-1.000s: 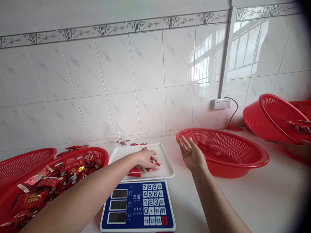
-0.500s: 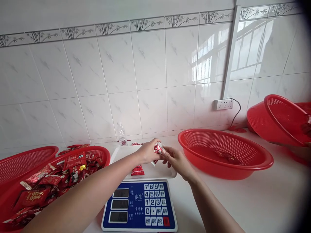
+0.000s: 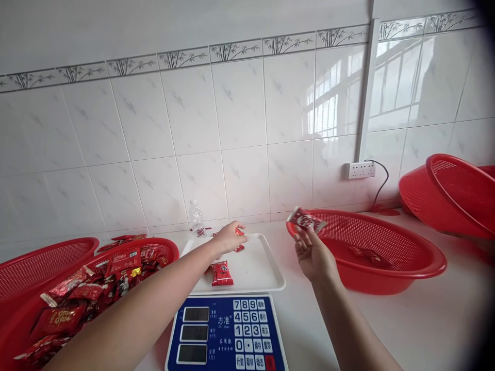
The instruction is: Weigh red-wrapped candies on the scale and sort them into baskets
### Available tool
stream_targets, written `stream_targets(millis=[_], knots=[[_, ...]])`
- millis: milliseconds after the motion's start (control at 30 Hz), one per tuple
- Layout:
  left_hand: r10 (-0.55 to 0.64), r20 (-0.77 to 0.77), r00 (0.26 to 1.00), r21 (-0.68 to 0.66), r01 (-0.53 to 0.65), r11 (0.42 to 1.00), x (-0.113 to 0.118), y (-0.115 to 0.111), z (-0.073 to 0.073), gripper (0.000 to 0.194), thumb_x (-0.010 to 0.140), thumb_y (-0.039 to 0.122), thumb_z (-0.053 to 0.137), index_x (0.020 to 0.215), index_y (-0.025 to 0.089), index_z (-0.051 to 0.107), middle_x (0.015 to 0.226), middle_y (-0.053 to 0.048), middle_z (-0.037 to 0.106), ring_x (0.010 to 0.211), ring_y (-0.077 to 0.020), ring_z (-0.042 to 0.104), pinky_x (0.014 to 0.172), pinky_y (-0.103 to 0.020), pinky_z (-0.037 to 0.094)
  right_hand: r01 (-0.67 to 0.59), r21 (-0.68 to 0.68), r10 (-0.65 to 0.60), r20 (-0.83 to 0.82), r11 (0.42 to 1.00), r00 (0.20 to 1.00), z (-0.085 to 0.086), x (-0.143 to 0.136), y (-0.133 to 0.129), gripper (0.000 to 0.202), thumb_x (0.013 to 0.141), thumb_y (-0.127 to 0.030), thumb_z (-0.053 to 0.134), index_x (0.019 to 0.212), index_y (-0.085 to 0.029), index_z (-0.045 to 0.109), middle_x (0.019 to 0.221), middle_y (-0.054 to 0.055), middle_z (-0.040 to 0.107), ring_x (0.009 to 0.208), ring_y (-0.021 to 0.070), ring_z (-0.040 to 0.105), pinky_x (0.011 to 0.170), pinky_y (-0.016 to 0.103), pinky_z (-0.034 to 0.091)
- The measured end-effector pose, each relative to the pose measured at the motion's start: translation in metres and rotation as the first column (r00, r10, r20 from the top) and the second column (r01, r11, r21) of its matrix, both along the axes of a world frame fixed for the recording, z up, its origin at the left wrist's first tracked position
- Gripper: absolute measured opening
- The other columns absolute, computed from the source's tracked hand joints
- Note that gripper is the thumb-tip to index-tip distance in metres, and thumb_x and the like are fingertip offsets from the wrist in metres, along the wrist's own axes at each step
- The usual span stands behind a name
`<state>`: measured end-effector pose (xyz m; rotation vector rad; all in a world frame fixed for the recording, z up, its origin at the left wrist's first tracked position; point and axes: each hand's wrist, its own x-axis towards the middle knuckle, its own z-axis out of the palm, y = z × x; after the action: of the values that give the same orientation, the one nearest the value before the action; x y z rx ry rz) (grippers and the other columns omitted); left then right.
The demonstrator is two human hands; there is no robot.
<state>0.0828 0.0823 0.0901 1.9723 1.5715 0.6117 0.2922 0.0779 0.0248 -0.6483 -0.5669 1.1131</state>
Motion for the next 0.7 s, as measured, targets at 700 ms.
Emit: stream_targets(millis=[700], knots=[[-0.089, -0.147, 0.985, 0.025, 0.094, 0.995, 0.007, 0.008, -0.007, 0.013, 0.089, 0.030, 0.047, 0.093, 0.019, 0.053, 0.089, -0.004, 0.063, 0.078, -0.0147, 0.056, 0.067, -0.028, 0.043, -0.195, -0.048, 0.191, 0.522, 0.980, 0.831, -0.001, -0.030, -0.017, 0.035, 0.071, -0.040, 0.070, 0.098, -0.018, 0.065, 0.082, 0.005, 0.069, 0.065, 0.0148, 0.061, 0.053, 0.025, 0.046]])
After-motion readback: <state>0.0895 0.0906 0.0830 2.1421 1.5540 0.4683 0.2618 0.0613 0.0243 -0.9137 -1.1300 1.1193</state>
